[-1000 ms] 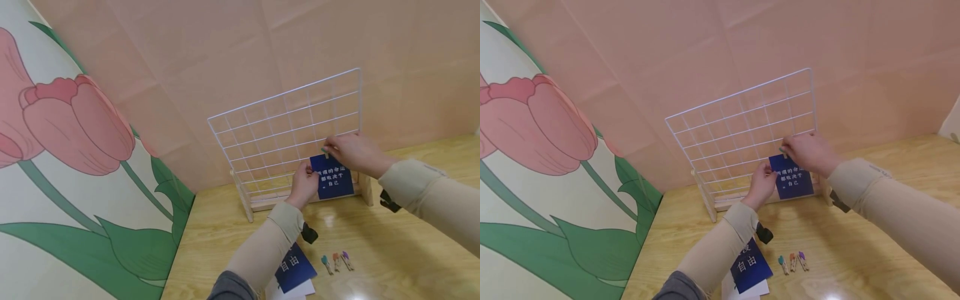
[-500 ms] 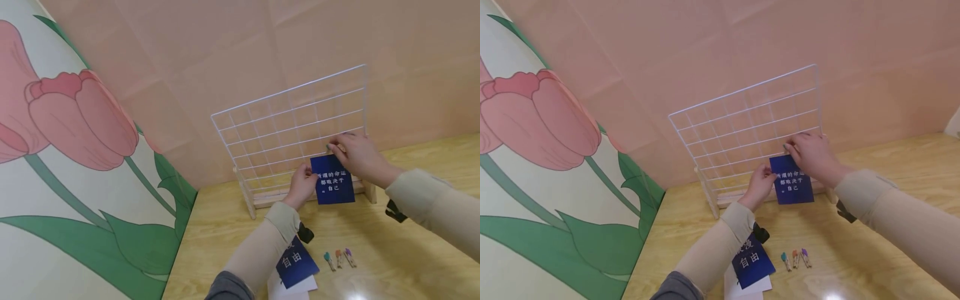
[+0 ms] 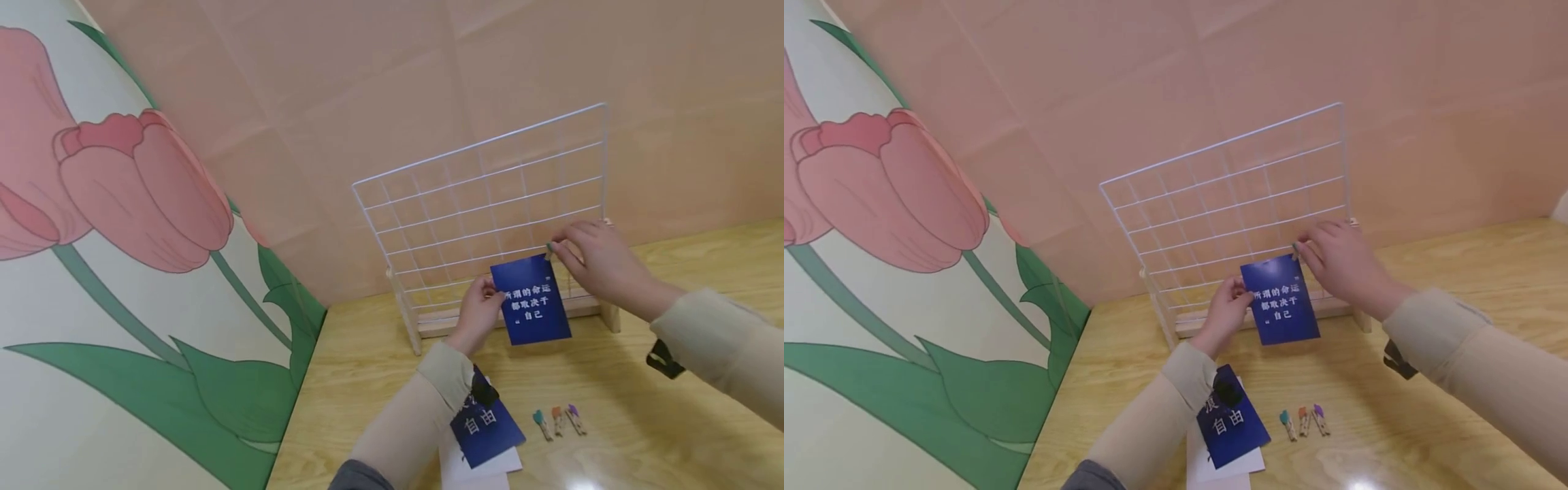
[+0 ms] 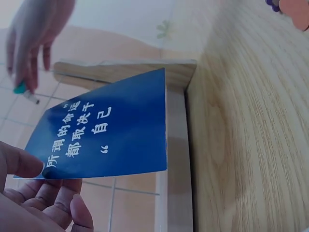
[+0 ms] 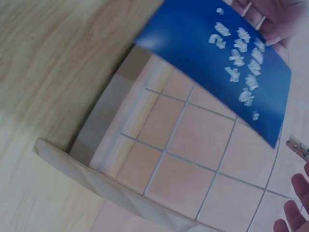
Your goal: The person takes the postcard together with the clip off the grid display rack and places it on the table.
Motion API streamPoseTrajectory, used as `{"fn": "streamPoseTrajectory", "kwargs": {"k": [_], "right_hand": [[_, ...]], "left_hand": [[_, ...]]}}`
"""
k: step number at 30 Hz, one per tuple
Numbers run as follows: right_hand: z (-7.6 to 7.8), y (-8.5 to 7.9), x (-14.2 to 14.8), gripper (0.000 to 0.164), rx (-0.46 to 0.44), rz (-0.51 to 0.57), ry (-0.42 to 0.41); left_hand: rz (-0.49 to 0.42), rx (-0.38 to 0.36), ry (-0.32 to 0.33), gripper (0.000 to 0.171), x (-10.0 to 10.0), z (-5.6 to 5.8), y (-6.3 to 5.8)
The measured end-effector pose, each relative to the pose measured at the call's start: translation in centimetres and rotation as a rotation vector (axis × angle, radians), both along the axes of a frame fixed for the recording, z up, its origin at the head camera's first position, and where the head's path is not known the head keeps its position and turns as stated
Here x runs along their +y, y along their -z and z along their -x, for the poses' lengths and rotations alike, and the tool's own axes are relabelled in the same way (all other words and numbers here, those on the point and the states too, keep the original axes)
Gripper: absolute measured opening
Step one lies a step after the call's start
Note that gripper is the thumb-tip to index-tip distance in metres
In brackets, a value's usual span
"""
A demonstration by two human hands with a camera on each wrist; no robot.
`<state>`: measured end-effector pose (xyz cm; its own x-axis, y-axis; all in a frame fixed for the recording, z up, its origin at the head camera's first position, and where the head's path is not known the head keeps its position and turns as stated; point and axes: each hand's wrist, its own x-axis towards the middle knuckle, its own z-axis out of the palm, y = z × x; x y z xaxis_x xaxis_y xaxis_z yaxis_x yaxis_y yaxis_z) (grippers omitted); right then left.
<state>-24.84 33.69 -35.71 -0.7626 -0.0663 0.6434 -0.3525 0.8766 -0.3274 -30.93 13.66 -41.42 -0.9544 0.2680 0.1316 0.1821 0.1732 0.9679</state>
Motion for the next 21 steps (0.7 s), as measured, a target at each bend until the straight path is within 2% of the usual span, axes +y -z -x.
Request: {"fn": "streamPoseTrajectory", "kwargs": {"k": [7,16,21], "right_hand": [[-1.6,1.1,-0.5,0.015,-0.034,-0.015,0.005],[-3.1,2.9,-1.4,0.007,-0.008,-0.054,-0.072],[-3.8,4.4,-1.7,0.009,-0.026,-0.087,-0.106]], "left_hand": [[-0.070,-0.013,0.025,0.009,-2.7,-0.9,0.3],[-0.104,-0.026,0.025,0.007,-5.8,-1.4,0.4],[-0.124,-0.057,0.060,0.007,-7.7,-1.7,0.6]]}}
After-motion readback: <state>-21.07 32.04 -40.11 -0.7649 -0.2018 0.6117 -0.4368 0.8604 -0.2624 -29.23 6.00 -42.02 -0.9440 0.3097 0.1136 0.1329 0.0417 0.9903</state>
